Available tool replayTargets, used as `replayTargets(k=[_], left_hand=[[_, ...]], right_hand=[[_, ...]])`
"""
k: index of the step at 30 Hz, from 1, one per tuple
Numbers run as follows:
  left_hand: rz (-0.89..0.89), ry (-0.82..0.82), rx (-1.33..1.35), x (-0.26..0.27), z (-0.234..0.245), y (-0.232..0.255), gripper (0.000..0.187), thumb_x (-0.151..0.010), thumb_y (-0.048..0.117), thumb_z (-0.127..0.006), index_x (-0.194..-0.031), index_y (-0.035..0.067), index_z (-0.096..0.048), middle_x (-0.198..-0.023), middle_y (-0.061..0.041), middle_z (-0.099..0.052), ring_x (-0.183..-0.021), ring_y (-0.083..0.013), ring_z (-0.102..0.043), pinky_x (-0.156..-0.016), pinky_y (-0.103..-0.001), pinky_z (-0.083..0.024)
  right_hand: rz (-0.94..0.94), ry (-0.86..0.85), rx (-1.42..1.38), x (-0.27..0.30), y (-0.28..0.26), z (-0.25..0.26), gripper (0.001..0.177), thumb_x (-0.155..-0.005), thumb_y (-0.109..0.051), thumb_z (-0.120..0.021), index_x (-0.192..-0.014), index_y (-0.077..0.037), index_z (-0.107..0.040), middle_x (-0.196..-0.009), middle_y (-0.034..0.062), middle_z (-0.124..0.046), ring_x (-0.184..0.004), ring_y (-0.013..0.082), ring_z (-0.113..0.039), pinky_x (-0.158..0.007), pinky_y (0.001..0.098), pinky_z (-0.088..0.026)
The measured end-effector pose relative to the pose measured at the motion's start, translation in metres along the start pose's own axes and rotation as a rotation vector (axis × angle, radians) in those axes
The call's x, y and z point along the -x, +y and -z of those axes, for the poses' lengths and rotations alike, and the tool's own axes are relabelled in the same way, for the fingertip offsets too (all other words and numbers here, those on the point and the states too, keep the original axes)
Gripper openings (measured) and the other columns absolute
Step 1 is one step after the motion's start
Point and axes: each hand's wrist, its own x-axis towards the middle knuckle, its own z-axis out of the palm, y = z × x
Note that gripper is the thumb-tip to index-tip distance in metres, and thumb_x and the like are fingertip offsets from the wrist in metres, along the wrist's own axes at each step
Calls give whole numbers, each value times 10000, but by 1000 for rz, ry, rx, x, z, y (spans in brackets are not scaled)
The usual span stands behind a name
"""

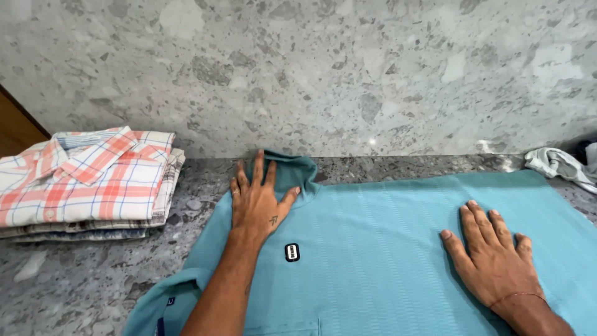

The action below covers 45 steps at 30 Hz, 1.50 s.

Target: Folding a teal blue t-shirt on a marble countertop.

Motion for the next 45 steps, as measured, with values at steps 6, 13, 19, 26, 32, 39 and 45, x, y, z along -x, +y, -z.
replayTargets(k=[6,13,19,26,32,39,45], left_hand=[[-72,67,-116,11,-2,17,587,-891,413,-691,-1332,34,-612,-1547,-175,-445,-1397,-343,-414,-1129,-573,-336],[-6,-262,198,27,20,63,607,-902,510,-674,-1332,90,-592,-1414,-142,-500,-1376,-317,-437,-1166,-523,-328],[-80,-365,81,8,9,47,990,-842,792,-526,-1520,90,-363,-1629,-169,-219,-1514,-359,-167,-1206,-578,-123],[-145,-432,30,-12,-14,28,1043,-878,811,-430,-1581,67,-233,-1682,-135,-143,-1554,-298,-103,-1225,-583,-75],[-221,-119,-152,-3,-19,39,697,-990,454,-552,-1512,18,-398,-1574,-163,-391,-1465,-311,-372,-1202,-509,-283],[4,-330,24,63,45,106,619,-980,456,-594,-1410,25,-480,-1510,-176,-396,-1424,-326,-381,-1195,-508,-308],[-41,-318,44,56,22,79,911,-909,666,-550,-1505,6,-357,-1595,-213,-242,-1498,-375,-203,-1166,-620,-139]], right_hand=[[-66,-76,-50,1,-20,17,795,-937,-637,-258,-1624,-241,-213,-1673,-51,-135,-1527,219,-123,-1154,598,-171],[432,-15,-234,0,-80,59,745,-981,-616,-324,-1529,-110,-328,-1662,104,-209,-1546,288,-126,-1204,552,-132],[463,-70,-177,-27,-66,44,760,-980,-622,-184,-1655,-275,-169,-1744,-42,-126,-1556,200,-56,-1220,522,-86],[83,-97,-142,-70,40,16,775,-960,-664,-182,-1623,-269,-114,-1706,-57,-93,-1573,175,-52,-1227,555,-95],[5,40,-175,-74,67,0,690,-1026,-556,-317,-1549,-111,-385,-1682,77,-273,-1586,249,-187,-1253,580,-156],[195,32,-402,-38,5,12,723,-1024,-573,-354,-1470,-17,-472,-1654,185,-334,-1576,283,-286,-1296,455,-237],[154,-25,-231,-42,-20,19,873,-970,-671,-303,-1570,-42,-218,-1677,132,-137,-1550,301,-72,-1210,499,-118]])
